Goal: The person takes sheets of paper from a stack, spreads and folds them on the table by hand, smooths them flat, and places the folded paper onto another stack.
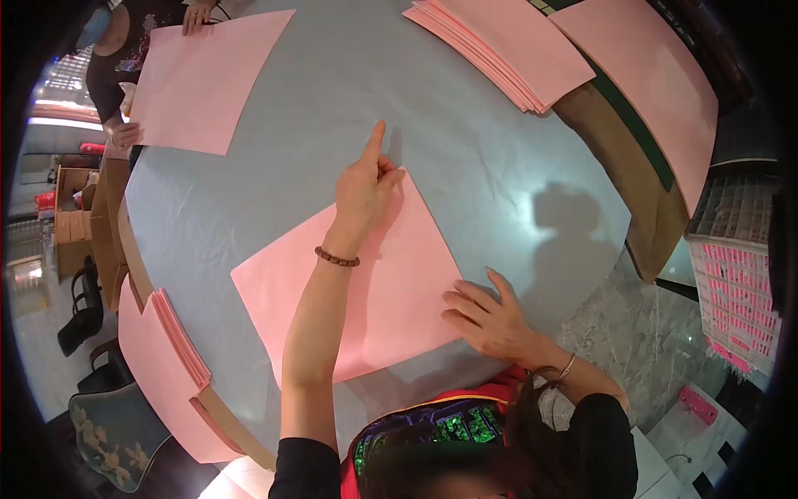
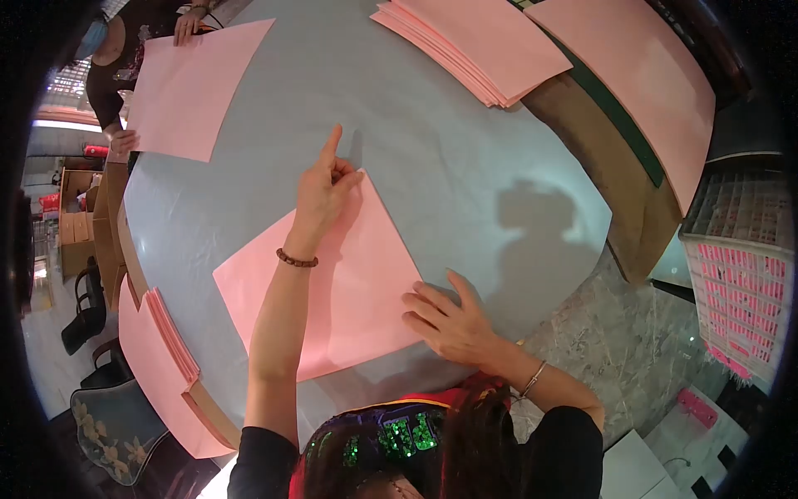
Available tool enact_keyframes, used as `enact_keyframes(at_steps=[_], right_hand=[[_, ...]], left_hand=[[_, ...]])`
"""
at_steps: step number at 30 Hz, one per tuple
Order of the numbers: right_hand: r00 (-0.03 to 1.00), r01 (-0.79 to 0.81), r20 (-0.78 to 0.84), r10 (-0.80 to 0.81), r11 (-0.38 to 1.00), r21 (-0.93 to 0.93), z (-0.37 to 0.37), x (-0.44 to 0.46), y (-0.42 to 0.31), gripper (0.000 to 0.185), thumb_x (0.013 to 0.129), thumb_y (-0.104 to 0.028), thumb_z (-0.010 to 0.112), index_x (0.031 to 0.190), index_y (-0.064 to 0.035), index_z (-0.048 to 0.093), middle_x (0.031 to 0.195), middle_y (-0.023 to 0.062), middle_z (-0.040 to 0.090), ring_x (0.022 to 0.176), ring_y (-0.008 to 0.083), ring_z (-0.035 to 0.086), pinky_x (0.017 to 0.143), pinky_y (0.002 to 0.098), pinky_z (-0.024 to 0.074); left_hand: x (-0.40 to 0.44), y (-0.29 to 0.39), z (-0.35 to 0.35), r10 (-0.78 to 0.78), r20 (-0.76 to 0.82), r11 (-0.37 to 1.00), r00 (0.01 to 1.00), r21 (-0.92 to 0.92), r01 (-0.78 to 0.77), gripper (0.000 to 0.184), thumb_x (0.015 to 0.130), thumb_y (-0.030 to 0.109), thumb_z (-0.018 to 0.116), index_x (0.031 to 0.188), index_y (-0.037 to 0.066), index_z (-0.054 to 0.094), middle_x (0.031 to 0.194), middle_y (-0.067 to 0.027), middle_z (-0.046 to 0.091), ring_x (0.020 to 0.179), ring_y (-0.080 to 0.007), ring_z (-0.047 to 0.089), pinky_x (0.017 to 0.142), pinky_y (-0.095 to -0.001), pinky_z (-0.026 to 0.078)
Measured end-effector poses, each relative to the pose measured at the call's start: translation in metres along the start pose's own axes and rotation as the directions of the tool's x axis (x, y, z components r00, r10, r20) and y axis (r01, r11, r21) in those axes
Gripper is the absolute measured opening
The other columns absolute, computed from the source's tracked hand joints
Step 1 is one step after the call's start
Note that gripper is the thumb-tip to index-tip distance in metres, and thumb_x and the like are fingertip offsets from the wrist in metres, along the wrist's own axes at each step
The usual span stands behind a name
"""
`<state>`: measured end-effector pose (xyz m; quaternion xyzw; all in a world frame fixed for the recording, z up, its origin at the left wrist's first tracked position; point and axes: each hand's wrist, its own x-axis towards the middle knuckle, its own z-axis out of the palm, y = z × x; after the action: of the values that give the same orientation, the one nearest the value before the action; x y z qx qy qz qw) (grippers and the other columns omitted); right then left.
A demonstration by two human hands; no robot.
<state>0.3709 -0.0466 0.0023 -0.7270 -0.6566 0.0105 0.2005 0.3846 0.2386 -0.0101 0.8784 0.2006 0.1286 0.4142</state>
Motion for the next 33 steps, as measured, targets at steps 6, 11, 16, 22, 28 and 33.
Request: enact_keyframes(at_steps=[6,11,16,22,28,33], right_hand=[[0.997,-0.006,-0.075,0.017,0.991,0.135,0.010,0.031,0.000,0.011,0.073,-0.018,0.061,0.082,-0.0105,0.061,0.097,0.0047,0.058,0.112,0.0234,0.053,0.106,0.0525,0.0323],[0.999,0.042,-0.033,-0.038,0.987,0.157,0.025,0.041,-0.004,0.009,0.072,-0.015,0.057,0.079,-0.0081,0.057,0.091,0.0090,0.053,0.110,0.0274,0.050,0.109,0.0530,0.0292],[1.000,-0.006,-0.021,0.009,0.991,0.134,0.029,0.038,-0.010,0.013,0.073,-0.016,0.060,0.084,-0.0083,0.057,0.094,0.0100,0.053,0.111,0.0283,0.048,0.108,0.0525,0.0298],[0.999,-0.032,0.005,0.032,0.992,0.125,0.023,0.039,-0.013,0.033,0.077,-0.028,0.065,0.103,-0.0093,0.058,0.114,0.0117,0.053,0.115,0.0289,0.046,0.107,0.0525,0.0299],[0.995,-0.037,0.097,0.023,0.988,0.148,0.027,0.034,-0.016,0.051,0.080,-0.047,0.060,0.117,-0.0115,0.059,0.127,0.0136,0.050,0.121,0.0345,0.043,0.106,0.0588,0.0250],[0.986,-0.013,0.166,-0.015,0.986,0.165,0.027,0.044,-0.017,0.062,0.077,-0.058,0.059,0.122,-0.0154,0.059,0.128,0.0156,0.049,0.127,0.0407,0.037,0.107,0.0633,0.0188]], left_hand=[[0.001,0.006,-0.003,-0.012,0.023,0.999,1.000,0.047,0.011,0.072,0.081,0.010,0.067,0.144,0.011,0.034,0.071,-0.0045,0.063,0.062,-0.0199,0.058,0.060,-0.0319,0.045],[0.004,0.004,-0.004,-0.026,0.042,0.999,0.999,0.025,0.025,0.072,0.080,0.010,0.067,0.144,0.011,0.034,0.071,-0.0044,0.063,0.063,-0.0200,0.059,0.060,-0.0322,0.045],[0.004,0.009,-0.006,-0.028,0.051,0.997,0.998,0.069,0.024,0.072,0.079,0.007,0.068,0.144,0.011,0.036,0.071,-0.0034,0.061,0.060,-0.0144,0.054,0.061,-0.0281,0.046],[-0.016,0.017,-0.001,0.390,-0.162,0.812,0.906,0.525,-0.255,0.059,0.079,0.003,0.062,0.136,0.008,0.046,0.093,-0.0072,0.062,0.089,-0.0240,0.058,0.078,-0.0358,0.045],[-0.096,0.044,0.018,0.310,0.088,0.906,0.947,0.274,-0.322,0.049,0.088,0.026,0.056,0.131,0.002,0.048,0.123,-0.0163,0.053,0.117,-0.0332,0.048,0.099,-0.0449,0.036],[-0.105,0.022,0.012,0.360,0.120,0.837,0.925,0.397,-0.377,0.061,0.091,0.046,0.050,0.131,0.001,0.046,0.138,-0.0168,0.044,0.130,-0.0325,0.038,0.108,-0.0458,0.029]])
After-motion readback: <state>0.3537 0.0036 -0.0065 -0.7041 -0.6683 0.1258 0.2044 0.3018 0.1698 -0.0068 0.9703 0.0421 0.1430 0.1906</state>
